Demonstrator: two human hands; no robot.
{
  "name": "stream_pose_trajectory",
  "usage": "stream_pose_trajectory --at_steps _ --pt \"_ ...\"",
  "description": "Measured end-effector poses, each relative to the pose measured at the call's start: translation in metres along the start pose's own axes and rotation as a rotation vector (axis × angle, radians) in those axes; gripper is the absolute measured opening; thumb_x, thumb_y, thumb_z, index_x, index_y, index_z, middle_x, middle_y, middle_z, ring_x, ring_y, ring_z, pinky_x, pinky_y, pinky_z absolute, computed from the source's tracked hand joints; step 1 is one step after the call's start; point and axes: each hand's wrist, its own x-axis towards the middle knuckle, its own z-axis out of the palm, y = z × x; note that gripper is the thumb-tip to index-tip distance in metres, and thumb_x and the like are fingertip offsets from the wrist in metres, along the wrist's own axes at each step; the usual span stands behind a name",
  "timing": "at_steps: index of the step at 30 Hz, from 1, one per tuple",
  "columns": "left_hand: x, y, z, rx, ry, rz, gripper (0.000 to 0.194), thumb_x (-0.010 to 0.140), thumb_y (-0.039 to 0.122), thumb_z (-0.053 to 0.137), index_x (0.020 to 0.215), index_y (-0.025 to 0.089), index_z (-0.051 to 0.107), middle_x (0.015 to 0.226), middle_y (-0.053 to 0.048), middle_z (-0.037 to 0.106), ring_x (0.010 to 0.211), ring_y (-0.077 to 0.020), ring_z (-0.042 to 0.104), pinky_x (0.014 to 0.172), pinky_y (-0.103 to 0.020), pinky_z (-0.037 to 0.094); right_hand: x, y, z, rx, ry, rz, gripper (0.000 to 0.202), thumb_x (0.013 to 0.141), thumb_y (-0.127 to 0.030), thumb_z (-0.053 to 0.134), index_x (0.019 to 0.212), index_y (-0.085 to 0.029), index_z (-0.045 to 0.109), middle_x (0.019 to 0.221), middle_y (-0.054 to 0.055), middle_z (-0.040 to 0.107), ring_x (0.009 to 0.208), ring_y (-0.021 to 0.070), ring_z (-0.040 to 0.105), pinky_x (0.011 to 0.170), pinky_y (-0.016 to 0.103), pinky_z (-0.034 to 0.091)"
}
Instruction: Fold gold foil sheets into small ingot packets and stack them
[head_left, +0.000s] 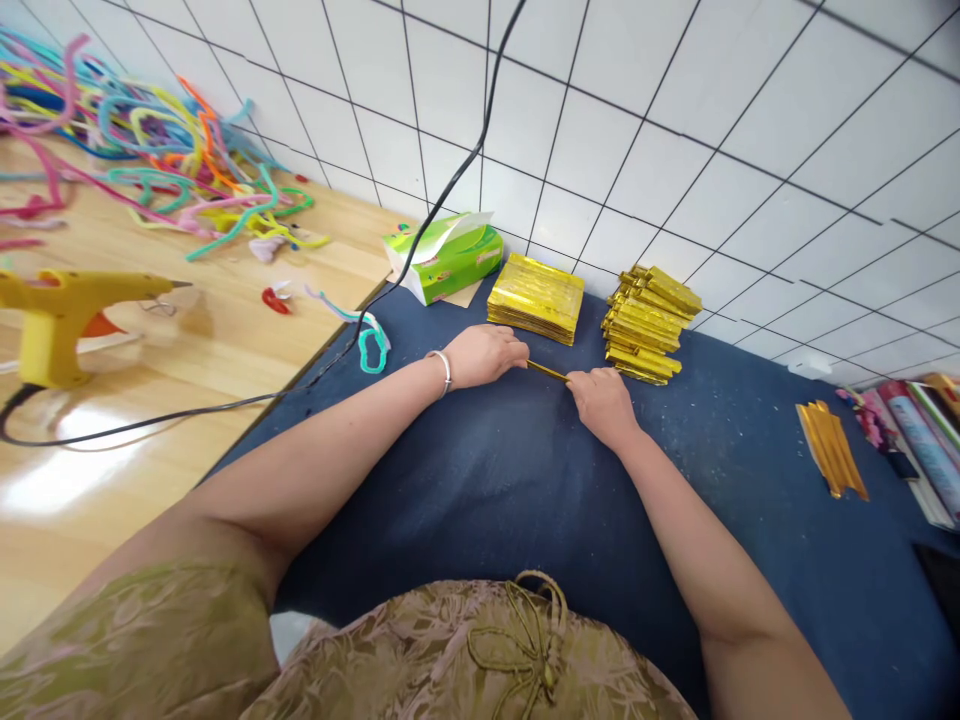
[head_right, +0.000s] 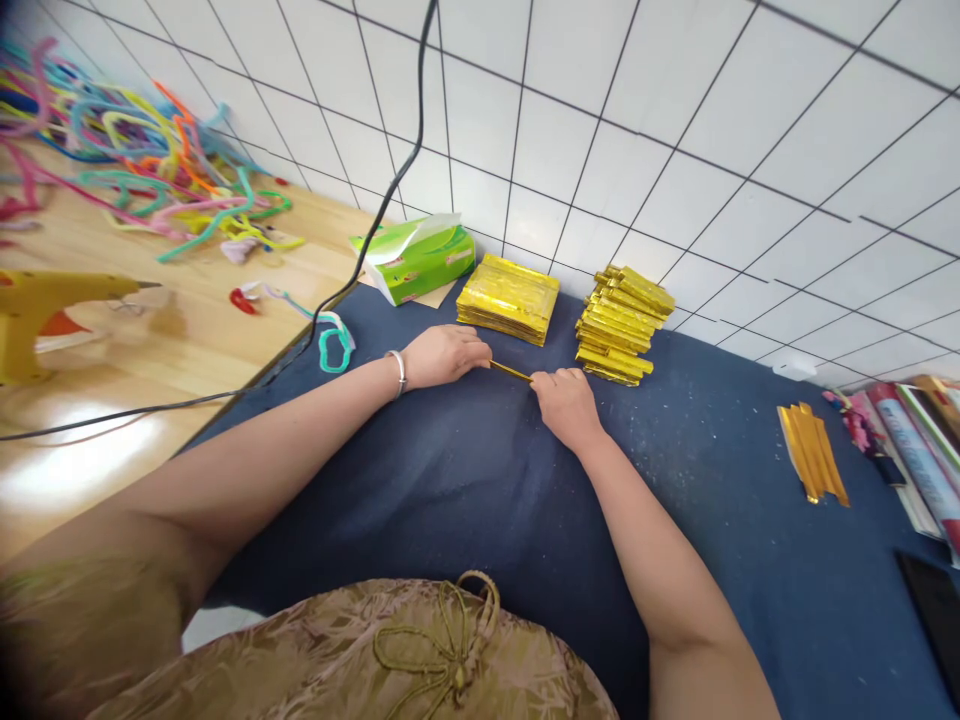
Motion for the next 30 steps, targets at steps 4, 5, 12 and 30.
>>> stream_pose_trajectory --at_steps 4,5,12,30 --pt "-0.001 -0.003 0.002 -0.037 -0.021 -0.016 0.023 0.093 0.027 0.043 0.098 0.018 0.063 0.085 -0.006 0.064 0.086 -0.0162 0.058 0.078 -0.027 0.043 0.0 0.0 0.002 0.013 0.001 -0.007 0.031 0.097 -0.024 0.032 0.104 -0.015 0.061 0.08 0.008 0.064 0.078 0.0199 0.05 0.077 0.033 0.029" --pt "-0.001 -0.003 0.002 -0.037 -0.023 -0.028 0.022 0.093 0.027 0.043 0.097 0.018 0.063 0.085 -0.006 0.064 0.086 -0.0161 0.058 0.078 -0.026 0.043 0.0 0.0 0.002 0.013 0.007 -0.003 0.032 0.097 -0.025 0.032 0.104 -0.015 0.061 0.079 0.007 0.064 0.077 0.0197 0.05 0.077 0.033 0.029" --pt "-0.003 -0.005 0.002 0.002 -0.045 -0.125 0.027 0.093 0.037 0.041 0.091 0.019 0.061 0.08 -0.004 0.06 0.079 -0.0156 0.059 0.075 -0.026 0.044 -0.003 0.002 0.001 -0.007 0.067 0.077 0.037 0.097 -0.039 0.034 0.086 -0.018 0.062 0.072 0.006 0.059 0.076 0.0196 0.048 0.076 0.034 0.029" --pt "-0.006 -0.012 -0.004 0.027 -0.136 -0.017 0.029 0.094 0.036 0.038 0.084 0.017 0.058 0.076 -0.005 0.059 0.078 -0.0163 0.057 0.076 -0.026 0.04 -0.001 0.0 -0.001 -0.039 0.049 -0.034 0.042 0.096 -0.041 0.035 0.068 -0.017 0.054 0.069 0.005 0.059 0.073 0.0178 0.045 0.074 0.034 0.026"
